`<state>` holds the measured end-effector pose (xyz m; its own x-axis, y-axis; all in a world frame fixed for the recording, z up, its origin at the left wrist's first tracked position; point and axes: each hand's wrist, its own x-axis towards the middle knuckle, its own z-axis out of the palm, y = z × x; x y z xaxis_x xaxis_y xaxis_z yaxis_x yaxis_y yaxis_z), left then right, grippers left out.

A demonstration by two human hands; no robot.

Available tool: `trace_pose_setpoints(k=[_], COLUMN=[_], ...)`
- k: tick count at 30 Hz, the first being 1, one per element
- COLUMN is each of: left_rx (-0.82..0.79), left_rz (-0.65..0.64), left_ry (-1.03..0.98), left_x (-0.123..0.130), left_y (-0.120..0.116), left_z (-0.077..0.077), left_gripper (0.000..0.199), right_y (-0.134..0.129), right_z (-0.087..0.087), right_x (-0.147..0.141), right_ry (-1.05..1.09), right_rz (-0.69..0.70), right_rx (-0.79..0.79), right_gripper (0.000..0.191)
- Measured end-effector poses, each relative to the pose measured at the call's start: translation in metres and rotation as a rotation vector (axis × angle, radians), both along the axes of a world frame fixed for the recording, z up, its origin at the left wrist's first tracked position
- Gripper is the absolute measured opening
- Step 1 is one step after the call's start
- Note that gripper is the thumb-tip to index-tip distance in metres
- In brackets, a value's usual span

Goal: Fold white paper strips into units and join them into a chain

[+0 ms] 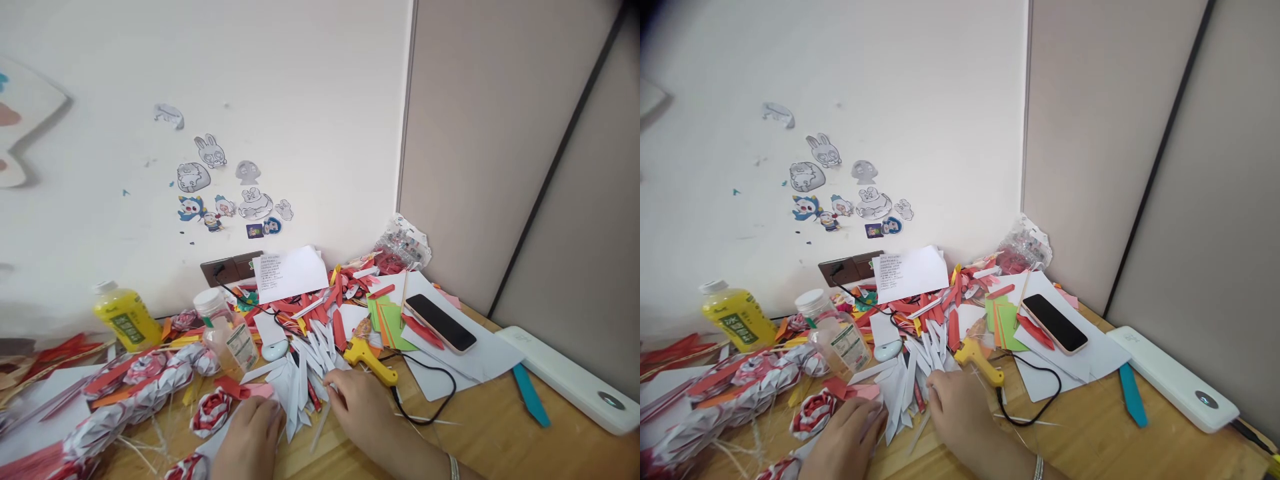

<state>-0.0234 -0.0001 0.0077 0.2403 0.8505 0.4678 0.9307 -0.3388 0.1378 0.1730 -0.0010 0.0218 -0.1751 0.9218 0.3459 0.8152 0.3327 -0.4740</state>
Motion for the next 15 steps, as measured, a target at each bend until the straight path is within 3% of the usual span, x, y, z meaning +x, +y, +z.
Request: trace_pose_setpoints(k=[3, 9, 15], left_rx=[-0.015, -0.001, 0.0], left_rz=[-0.049, -0.005, 0.009], left_ry=[0.018, -0.042, -0.216], left_x=[0.0007, 0.0005, 0.001], left_y=[0.0024, 0.004, 0.0037], left_z=[0.0015, 0.0034, 0.0025], left_gripper=[0.022, 0.022, 0.019], right_y=[-0.0002, -0.0021, -0.0013], right_z=[-0.0017, -0.0015, -0.002], right_x=[-0.0003, -0.0019, -0.003], right_ry=[-0.017, -0.023, -0.031], right_rz=[0.004, 0.029, 0.056], right_rx=[0.012, 0.015, 0.012], right_gripper=[0.015, 0.014, 0.014])
